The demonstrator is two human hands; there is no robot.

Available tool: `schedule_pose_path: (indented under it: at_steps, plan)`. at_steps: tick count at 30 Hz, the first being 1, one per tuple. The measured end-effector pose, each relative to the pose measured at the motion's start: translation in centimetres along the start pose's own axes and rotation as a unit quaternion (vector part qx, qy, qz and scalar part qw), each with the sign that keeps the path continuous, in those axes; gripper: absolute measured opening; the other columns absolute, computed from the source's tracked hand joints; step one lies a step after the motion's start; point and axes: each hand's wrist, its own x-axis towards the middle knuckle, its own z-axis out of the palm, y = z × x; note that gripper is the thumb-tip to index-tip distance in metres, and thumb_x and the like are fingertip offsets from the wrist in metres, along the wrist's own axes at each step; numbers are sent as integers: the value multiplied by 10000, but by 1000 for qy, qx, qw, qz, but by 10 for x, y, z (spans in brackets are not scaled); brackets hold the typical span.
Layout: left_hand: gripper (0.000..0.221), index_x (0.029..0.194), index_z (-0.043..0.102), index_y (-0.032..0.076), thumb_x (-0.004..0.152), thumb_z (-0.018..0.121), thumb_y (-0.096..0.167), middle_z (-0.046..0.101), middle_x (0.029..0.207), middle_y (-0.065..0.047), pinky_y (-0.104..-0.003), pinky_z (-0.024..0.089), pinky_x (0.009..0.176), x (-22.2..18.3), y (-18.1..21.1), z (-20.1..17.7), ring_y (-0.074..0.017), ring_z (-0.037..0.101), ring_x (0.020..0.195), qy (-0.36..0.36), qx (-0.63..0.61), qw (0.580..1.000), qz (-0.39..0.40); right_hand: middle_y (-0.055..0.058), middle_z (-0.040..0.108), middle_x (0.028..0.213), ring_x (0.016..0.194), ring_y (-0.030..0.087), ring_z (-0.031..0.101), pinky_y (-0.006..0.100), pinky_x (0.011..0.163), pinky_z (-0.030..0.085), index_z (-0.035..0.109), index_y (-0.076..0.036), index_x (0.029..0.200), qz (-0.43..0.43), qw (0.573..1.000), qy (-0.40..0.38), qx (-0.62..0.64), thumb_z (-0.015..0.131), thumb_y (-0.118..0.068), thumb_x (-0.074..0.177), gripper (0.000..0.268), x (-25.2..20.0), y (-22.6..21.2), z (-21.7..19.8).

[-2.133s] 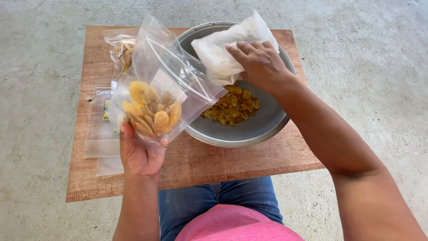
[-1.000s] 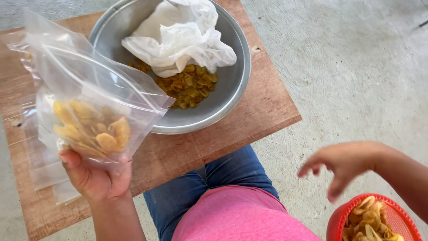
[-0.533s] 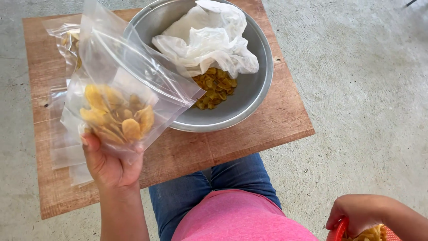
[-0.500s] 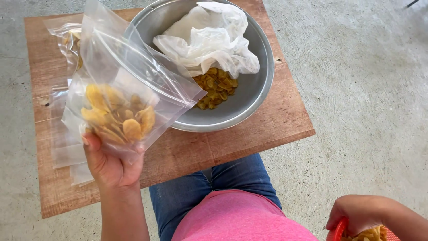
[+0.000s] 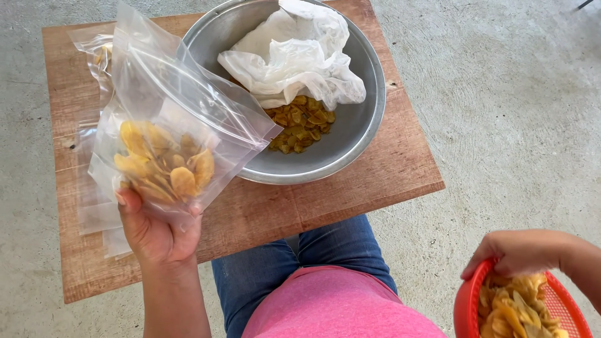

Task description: The person fills small plastic bags with banana chips from a large metal bowl by hand and uses a paper towel to wipe down the bowl.

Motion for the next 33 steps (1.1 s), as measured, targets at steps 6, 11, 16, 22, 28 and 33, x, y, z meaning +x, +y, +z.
schedule_pose_path:
  at_steps: [6,11,16,22,28,33]
  plan:
    - [458,1378,573,71,1052,774,324,684,1326,-87,-330,649,672,1,-2,2,-256,697,1183,6,2,1000,0,72,831,1114,983,196,817,339,942,670,757,-227,1336,10,986,81,145,635,-22,915,484,-9,-4,-58]
    - [486,1396,556,69,1053,780,331,673,1341,-86,-332,647,681,-3,0,-2,-251,688,1184,28,16,999,3,131,837,1065,948,226,817,365,921,637,746,-132,1310,-40,967,178,179,642,-60,916,414,46,52,-113]
    - [512,1422,546,89,1035,785,325,660,1372,-70,-330,644,681,-5,8,2,-253,670,1226,33,19,999,7,164,854,1050,931,223,791,383,905,618,749,-5,1223,-138,936,228,228,649,-34,870,368,64,108,-149]
    - [470,1394,546,120,1043,783,323,654,1375,-52,-340,637,688,-6,5,-5,-240,655,1241,48,7,999,-5,251,802,1058,922,326,797,461,831,642,713,51,1295,-141,917,247,279,623,1,945,365,27,123,-198]
    - [511,1416,546,104,1037,789,345,656,1370,-55,-325,628,685,-6,9,1,-233,654,1226,55,49,997,14,318,753,1036,888,408,801,503,794,623,701,89,1293,-105,876,396,254,570,-82,1035,337,-36,56,-239]
    - [532,1397,543,96,1027,809,372,617,1321,-58,-307,622,689,-5,14,0,-225,659,1213,77,66,994,32,286,726,1033,914,358,734,458,839,625,637,95,1293,-244,796,492,256,537,8,1044,282,-63,2,-259]
